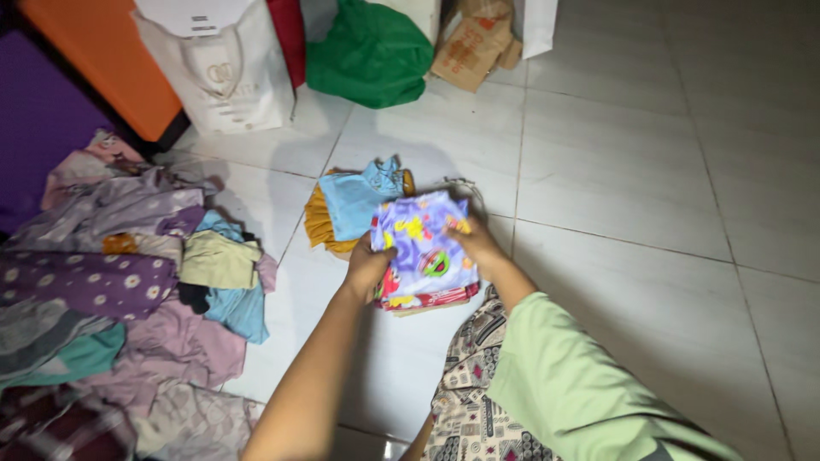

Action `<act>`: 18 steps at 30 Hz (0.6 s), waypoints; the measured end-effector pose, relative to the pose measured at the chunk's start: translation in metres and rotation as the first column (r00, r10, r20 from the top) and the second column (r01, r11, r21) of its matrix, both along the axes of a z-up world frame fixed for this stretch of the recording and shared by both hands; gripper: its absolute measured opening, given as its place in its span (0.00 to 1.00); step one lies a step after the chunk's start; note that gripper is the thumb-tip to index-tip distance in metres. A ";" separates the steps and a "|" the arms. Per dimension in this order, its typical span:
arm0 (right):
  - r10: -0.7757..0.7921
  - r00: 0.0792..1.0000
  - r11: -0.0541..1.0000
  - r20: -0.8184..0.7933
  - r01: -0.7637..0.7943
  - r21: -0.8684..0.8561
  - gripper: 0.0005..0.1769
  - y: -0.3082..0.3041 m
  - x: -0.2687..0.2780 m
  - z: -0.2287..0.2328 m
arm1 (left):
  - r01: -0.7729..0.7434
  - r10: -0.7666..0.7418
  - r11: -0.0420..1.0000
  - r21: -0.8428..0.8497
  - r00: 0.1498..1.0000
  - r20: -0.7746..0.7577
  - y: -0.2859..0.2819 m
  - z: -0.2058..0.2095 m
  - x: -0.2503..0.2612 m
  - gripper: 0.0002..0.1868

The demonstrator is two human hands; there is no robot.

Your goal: The person sits on the floor and folds various pieces of clothing, including shirts, shorts, and underwear, into neat stacks. They handle each item individually, smoothing and aligning them before placing them in a pile.

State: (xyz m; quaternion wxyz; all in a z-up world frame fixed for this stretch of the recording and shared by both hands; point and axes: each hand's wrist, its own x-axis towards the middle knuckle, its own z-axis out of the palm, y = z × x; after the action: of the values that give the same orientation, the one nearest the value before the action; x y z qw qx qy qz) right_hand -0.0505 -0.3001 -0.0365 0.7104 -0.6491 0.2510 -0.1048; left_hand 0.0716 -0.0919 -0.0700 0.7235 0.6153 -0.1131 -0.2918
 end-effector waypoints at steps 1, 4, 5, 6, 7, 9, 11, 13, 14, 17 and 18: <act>0.002 0.987 0.964 -0.160 -0.045 -0.261 0.22 -0.002 -0.004 -0.009 | -0.027 0.023 0.998 0.051 0.997 0.070 0.000 -0.009 -0.001 0.26; -0.127 0.898 0.780 -0.422 -0.172 -0.601 0.21 -0.001 -0.013 -0.039 | -0.144 -0.087 0.812 0.566 0.928 0.361 0.006 -0.027 -0.007 0.26; -0.143 0.905 0.847 -0.401 -0.098 -0.523 0.21 0.003 -0.011 -0.048 | -0.161 -0.074 0.803 0.574 0.929 0.363 0.007 -0.029 -0.010 0.26; -0.161 0.910 0.900 -0.382 -0.024 -0.436 0.21 0.004 -0.010 -0.054 | -0.177 -0.061 0.793 0.583 0.929 0.365 0.007 -0.029 -0.015 0.26; -0.200 0.932 0.856 -0.304 0.015 -0.517 0.21 0.004 -0.010 -0.057 | -0.191 -0.050 0.781 0.594 0.930 0.365 0.008 -0.027 -0.022 0.26; -0.255 0.958 0.747 -0.135 0.106 -0.657 0.21 0.009 -0.010 -0.056 | -0.393 0.057 0.822 0.412 0.777 0.627 0.009 -0.017 -0.037 0.31; -0.310 0.950 0.525 -0.038 0.137 -0.840 0.25 0.019 -0.016 -0.046 | -0.477 0.013 0.801 0.362 0.618 0.786 0.008 -0.001 -0.052 0.34; -0.282 0.959 0.368 0.007 0.115 -0.923 0.30 0.034 -0.023 -0.028 | -0.506 -0.201 0.724 0.470 0.496 0.845 0.009 0.016 -0.067 0.35; -0.241 0.970 0.339 -0.002 0.082 -0.937 0.34 0.042 -0.025 -0.018 | -0.500 -0.325 0.699 0.511 0.414 0.850 0.006 0.024 -0.073 0.36; -0.043 0.960 0.106 -0.276 -0.271 -0.957 0.43 0.066 -0.024 0.008 | -0.460 -0.637 0.538 0.706 0.327 0.698 -0.002 0.044 -0.085 0.38; 0.012 0.910 -0.012 -0.415 -0.415 -0.910 0.46 0.071 -0.024 0.014 | -0.405 -0.703 0.423 0.810 0.418 0.576 -0.006 0.049 -0.085 0.38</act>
State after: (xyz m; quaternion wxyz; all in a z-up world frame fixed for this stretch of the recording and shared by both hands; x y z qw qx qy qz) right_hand -0.0744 -0.2290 -0.0226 0.0181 -0.9937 0.1021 -0.0418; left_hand -0.0136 -0.0975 -0.0215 0.0606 0.9260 -0.3725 -0.0085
